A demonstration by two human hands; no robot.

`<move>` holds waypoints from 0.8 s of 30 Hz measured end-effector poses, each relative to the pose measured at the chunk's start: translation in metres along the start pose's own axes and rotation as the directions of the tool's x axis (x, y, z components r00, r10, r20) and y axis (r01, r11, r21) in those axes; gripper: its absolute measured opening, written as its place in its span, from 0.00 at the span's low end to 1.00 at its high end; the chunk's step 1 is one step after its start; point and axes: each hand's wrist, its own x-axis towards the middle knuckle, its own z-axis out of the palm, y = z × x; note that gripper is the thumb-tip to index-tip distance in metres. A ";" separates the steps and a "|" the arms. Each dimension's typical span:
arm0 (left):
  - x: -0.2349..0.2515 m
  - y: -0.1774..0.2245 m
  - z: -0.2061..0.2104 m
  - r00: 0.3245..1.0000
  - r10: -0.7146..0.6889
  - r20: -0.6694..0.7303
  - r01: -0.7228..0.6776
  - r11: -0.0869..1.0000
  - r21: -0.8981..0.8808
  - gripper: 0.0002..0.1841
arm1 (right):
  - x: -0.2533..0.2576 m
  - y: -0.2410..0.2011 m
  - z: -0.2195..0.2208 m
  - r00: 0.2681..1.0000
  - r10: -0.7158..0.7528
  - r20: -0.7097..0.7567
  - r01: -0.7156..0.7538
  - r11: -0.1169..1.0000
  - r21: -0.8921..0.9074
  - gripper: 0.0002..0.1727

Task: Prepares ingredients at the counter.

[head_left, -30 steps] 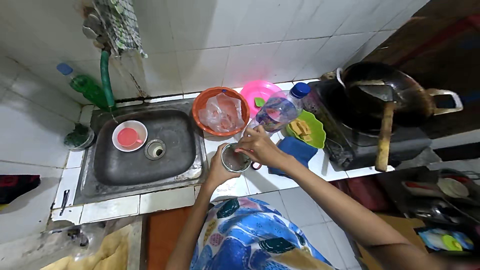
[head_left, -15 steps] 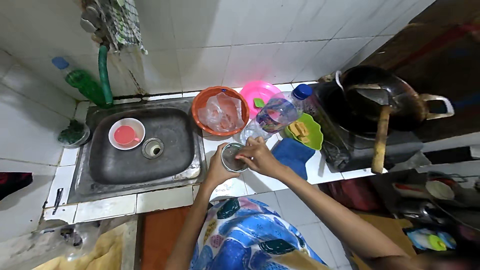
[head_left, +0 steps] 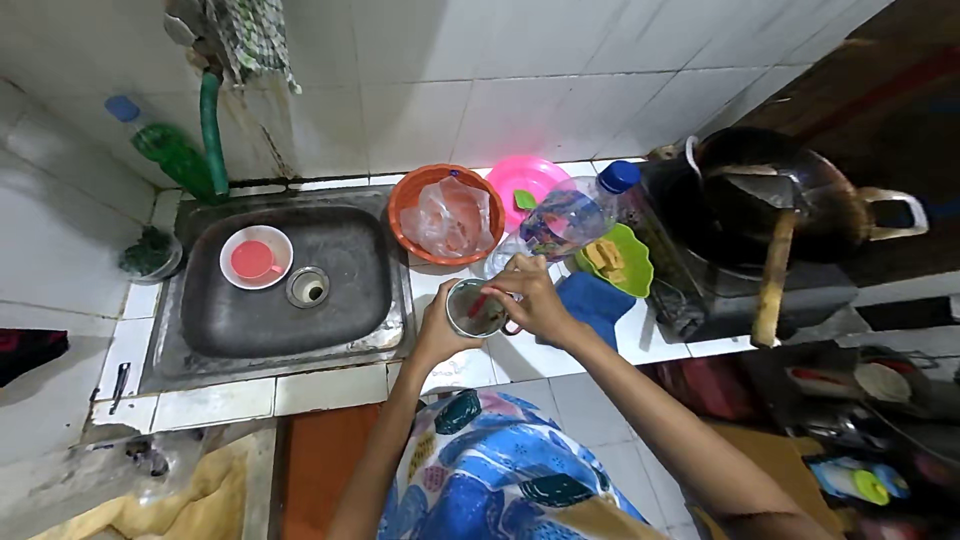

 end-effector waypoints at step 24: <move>0.003 -0.003 0.001 1.000 0.005 0.009 -0.005 1.000 -0.008 0.58 | 0.005 0.000 0.009 0.991 0.001 0.132 0.004 0.999 -0.038 0.11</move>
